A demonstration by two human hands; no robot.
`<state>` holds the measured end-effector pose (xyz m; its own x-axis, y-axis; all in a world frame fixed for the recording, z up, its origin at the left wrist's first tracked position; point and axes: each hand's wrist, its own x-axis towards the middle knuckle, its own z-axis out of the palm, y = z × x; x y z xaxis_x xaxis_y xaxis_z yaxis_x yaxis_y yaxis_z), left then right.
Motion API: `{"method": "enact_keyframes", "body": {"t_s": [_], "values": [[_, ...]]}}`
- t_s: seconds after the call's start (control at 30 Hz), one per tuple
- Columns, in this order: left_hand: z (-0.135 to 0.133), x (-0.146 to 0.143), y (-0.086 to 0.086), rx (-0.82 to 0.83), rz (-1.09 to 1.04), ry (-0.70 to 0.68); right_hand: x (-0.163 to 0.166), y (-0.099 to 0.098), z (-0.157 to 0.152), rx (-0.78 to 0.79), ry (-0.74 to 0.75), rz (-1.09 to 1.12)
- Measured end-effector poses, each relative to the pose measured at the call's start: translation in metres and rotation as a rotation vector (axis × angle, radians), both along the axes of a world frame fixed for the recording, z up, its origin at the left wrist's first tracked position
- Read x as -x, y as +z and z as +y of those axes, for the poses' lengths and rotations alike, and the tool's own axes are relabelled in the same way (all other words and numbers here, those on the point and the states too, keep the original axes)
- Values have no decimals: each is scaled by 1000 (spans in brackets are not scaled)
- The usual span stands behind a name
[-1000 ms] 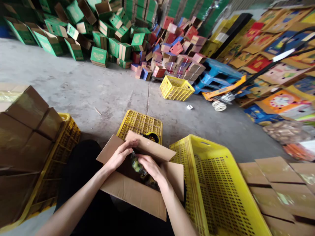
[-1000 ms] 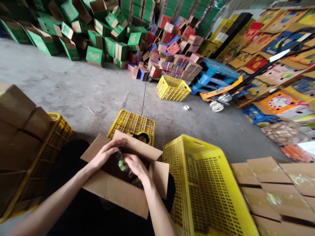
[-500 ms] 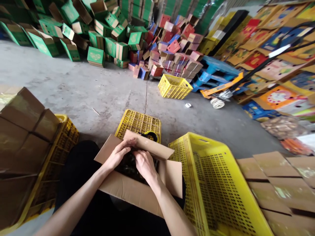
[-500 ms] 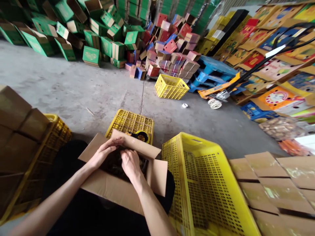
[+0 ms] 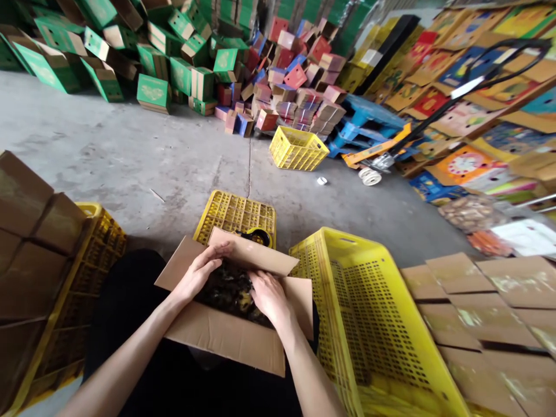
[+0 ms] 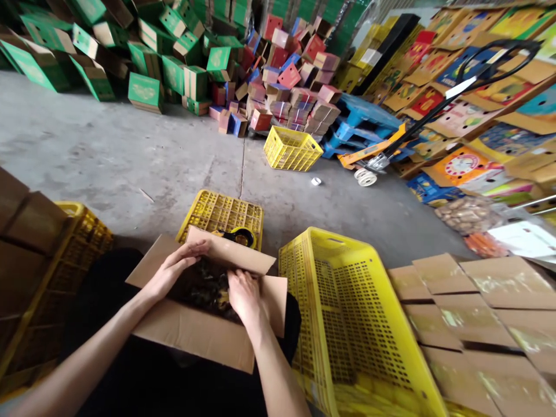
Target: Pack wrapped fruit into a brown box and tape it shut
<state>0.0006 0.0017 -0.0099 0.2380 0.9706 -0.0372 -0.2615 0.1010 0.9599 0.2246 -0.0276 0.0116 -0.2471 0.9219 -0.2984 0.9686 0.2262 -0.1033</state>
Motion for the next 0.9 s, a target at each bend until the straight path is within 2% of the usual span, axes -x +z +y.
{"method": "enact_keyframes", "body": {"t_s": [0.1,0.23,0.33,0.43,0.53,0.63,0.73,0.8,0.9], "values": [[0,0,-1,11,7,-8,-11,-4,-2,11,-89,-49],[1,0,-3,23,-8,-24,-6,-2,1,-33,-127,0],[1,-1,-6,17,10,-42,-4,8,0,-50,-94,89],[1,-3,-11,4,45,-65,-11,17,-14,-35,-41,167],[1,-2,-15,-40,139,-149,-18,17,-38,58,119,309],[-1,1,-11,-175,374,-330,-24,11,-57,64,167,390],[-6,1,0,-402,766,-612,-27,5,-64,-29,44,341],[-7,-3,7,-519,1064,-782,-27,3,-62,-38,-22,261],[-4,-15,8,-562,1321,-904,-23,3,-56,0,-60,174]]}}
